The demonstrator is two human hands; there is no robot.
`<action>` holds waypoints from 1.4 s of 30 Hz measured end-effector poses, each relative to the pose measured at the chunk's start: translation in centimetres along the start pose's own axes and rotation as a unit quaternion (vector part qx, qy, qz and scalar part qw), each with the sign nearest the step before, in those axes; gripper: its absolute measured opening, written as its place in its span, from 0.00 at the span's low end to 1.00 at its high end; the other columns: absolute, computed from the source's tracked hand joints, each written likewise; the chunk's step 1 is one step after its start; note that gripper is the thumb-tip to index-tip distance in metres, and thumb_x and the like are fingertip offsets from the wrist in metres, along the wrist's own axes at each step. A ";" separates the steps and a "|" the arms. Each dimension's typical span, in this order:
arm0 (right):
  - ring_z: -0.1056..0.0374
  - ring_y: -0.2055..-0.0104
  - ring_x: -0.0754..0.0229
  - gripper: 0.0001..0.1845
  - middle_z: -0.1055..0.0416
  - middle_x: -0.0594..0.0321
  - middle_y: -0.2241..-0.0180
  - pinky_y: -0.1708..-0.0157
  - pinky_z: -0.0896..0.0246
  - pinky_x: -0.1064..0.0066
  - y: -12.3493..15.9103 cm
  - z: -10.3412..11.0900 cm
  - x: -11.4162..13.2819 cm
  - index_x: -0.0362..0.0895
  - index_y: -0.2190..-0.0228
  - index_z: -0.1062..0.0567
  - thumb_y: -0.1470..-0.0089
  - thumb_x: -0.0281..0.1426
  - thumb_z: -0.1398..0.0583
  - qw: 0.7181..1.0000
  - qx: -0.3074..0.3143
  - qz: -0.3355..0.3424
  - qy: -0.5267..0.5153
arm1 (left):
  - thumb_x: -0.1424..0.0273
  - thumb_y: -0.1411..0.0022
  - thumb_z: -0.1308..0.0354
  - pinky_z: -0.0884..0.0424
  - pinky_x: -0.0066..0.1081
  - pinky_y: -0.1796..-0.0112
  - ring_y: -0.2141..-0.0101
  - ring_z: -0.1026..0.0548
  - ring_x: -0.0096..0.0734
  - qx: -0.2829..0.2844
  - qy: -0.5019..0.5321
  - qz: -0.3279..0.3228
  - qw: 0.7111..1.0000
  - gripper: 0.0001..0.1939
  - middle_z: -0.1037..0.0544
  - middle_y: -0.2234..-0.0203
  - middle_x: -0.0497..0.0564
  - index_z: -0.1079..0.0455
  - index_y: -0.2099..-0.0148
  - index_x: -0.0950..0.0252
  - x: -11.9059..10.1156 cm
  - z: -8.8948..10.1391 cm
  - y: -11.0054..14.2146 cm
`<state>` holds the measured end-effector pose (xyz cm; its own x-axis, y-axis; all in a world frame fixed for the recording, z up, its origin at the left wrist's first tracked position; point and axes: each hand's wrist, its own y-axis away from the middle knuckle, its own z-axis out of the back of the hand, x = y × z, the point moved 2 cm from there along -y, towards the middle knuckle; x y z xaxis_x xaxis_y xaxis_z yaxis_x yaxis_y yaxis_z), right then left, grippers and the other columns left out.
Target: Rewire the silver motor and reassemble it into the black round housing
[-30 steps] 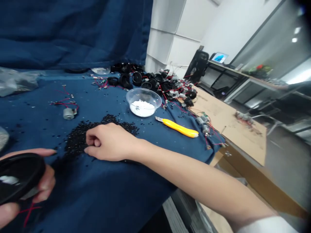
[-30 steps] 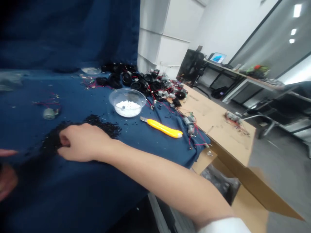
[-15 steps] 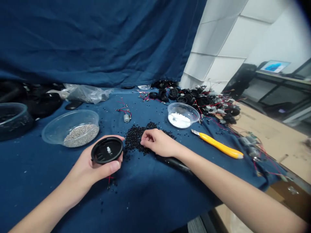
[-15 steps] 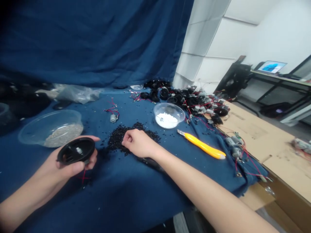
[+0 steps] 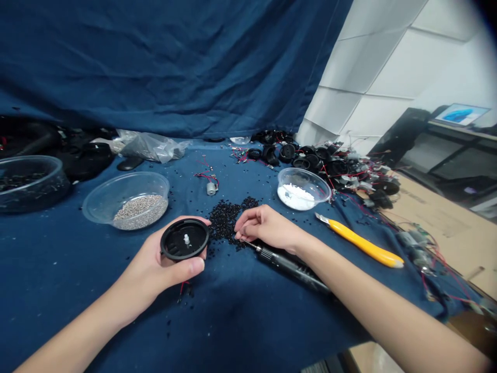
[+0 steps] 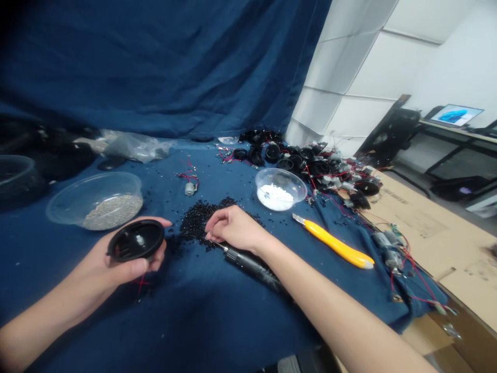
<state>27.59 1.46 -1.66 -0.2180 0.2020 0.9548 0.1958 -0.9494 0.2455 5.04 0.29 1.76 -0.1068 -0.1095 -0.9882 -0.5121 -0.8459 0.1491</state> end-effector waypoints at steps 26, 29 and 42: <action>0.25 0.70 0.67 0.08 0.21 0.60 0.72 0.66 0.29 0.79 0.2 0.1 0.3 0.39 0.71 0.22 0.50 0.18 0.40 0.994 -0.008 -0.055 -0.096 | 0.60 0.52 0.32 0.38 0.30 0.68 0.70 0.32 0.31 -0.009 -0.001 -0.003 1.000 0.33 0.27 0.72 0.44 0.38 0.46 0.62 -0.3 -0.3 0.2; 0.25 0.71 0.68 0.12 0.21 0.58 0.71 0.67 0.29 0.80 0.3 0.0 0.5 0.38 0.71 0.22 0.47 0.17 0.44 0.994 -0.014 -0.065 -0.092 | 0.60 0.53 0.32 0.38 0.29 0.69 0.70 0.32 0.31 -0.008 0.002 -0.003 1.000 0.33 0.27 0.72 0.44 0.38 0.46 0.61 -0.1 -0.2 0.1; 0.25 0.69 0.65 0.06 0.21 0.61 0.74 0.65 0.31 0.75 0.5 0.1 0.5 0.40 0.71 0.22 0.55 0.23 0.34 0.996 0.004 -0.044 -0.075 | 0.61 0.50 0.32 0.37 0.29 0.68 0.71 0.31 0.31 0.011 0.002 -0.017 1.000 0.30 0.28 0.72 0.45 0.36 0.47 0.63 -0.5 -0.1 0.1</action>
<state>27.70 1.12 -1.04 -0.0894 0.3183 0.9438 0.1903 -0.9246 0.3299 5.16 0.20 2.29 -0.0847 -0.0834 -0.9929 -0.5332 -0.8380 0.1159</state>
